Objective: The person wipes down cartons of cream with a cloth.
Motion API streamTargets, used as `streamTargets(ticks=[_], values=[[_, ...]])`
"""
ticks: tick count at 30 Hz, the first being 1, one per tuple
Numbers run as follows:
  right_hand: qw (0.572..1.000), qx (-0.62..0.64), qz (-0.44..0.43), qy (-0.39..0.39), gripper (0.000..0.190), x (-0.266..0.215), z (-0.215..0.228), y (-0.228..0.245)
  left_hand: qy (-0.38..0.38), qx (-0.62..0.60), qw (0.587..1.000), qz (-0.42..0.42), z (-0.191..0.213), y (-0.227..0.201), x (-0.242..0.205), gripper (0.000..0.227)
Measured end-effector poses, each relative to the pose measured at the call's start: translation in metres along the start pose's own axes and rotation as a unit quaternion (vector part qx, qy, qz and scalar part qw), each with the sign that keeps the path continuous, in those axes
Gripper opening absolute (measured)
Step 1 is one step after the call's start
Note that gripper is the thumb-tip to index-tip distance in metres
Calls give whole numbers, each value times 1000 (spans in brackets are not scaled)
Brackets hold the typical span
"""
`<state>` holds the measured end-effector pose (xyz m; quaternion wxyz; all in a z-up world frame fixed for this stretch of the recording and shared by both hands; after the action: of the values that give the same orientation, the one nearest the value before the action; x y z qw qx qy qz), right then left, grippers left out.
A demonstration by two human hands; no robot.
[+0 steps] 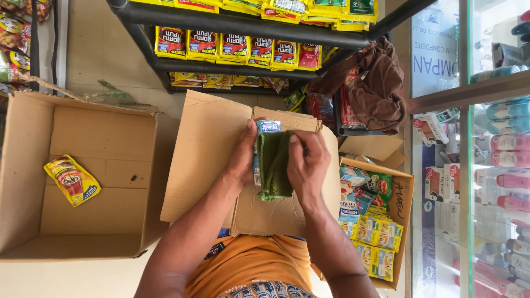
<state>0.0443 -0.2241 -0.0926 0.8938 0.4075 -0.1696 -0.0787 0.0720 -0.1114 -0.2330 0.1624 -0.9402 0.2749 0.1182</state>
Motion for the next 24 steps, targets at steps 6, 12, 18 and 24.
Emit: streamTargets(ticks=[6, 12, 18, 24], values=[[998, 6, 41, -40, 11, -12, 24, 31, 3, -17, 1000, 5, -3, 1, 1, 53], [988, 26, 119, 96, 13, -1, -5, 39, 23, -34, 999, 13, -3, 5, 2, 50], [980, 24, 127, 151, 22, -6, -11, 45, 32, -65, 997, 15, 4, 9, 6, 50], [970, -49, 197, 131, 49, -28, 8, 32, 82, -101, 989, 66, -13, 4, -2, 63]])
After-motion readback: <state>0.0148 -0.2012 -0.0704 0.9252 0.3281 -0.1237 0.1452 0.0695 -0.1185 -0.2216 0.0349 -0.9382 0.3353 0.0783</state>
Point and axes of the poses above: each hand's wrist, its own x-axis towards the middle knuckle, its own z-axis out of the back of the hand, y = z × x, the point moved 6 cm from there along x, towards the middle knuckle, and after that the axes turned 1 degree about y, right-handed, at the moved point
